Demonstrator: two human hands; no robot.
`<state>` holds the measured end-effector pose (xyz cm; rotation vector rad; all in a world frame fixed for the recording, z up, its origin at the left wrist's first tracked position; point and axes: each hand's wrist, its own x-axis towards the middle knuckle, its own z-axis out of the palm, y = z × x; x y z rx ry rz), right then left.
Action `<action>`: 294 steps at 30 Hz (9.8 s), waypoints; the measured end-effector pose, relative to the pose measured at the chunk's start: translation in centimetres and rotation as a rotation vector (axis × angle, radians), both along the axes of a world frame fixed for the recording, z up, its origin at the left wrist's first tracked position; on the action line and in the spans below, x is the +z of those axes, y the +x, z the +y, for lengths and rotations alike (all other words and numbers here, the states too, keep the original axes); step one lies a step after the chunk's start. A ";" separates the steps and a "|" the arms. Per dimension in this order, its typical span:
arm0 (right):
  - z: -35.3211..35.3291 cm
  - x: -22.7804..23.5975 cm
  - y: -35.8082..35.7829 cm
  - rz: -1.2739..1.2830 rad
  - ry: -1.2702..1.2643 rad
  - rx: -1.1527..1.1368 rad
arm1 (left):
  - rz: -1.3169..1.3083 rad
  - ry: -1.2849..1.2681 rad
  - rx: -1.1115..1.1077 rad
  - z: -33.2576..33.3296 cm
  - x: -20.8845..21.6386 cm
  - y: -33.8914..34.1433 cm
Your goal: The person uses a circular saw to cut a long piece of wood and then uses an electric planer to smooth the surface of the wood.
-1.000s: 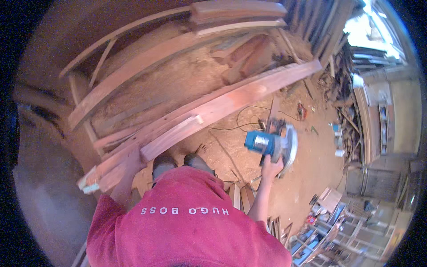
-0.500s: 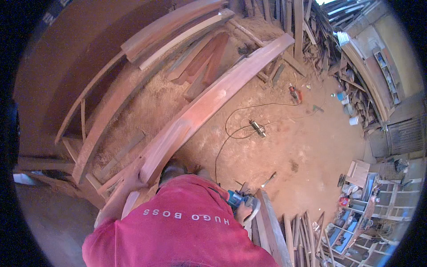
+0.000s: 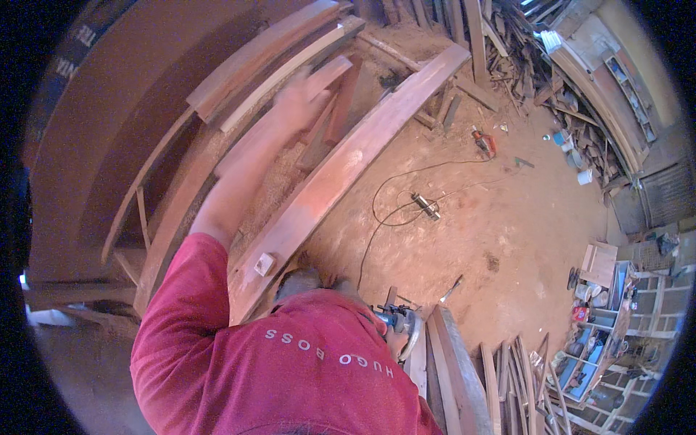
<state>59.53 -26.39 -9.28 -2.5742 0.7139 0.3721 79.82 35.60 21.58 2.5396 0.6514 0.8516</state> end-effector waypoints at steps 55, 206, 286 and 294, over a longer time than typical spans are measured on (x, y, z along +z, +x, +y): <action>17.1 10.6 -15.7 0.173 -0.236 0.655 | 0.996 -0.896 0.170 12.3 -52.1 -80.4; -20.4 0.1 116.9 -0.218 0.097 -0.340 | -0.231 -0.233 -0.335 -15.1 17.3 146.3; 12.8 -6.1 61.0 0.151 -0.168 1.659 | -1.459 -0.386 -0.786 -40.7 13.4 -1.2; 24.6 -5.6 51.9 0.128 -0.192 1.608 | -1.615 -0.810 -0.450 -26.1 9.6 -12.9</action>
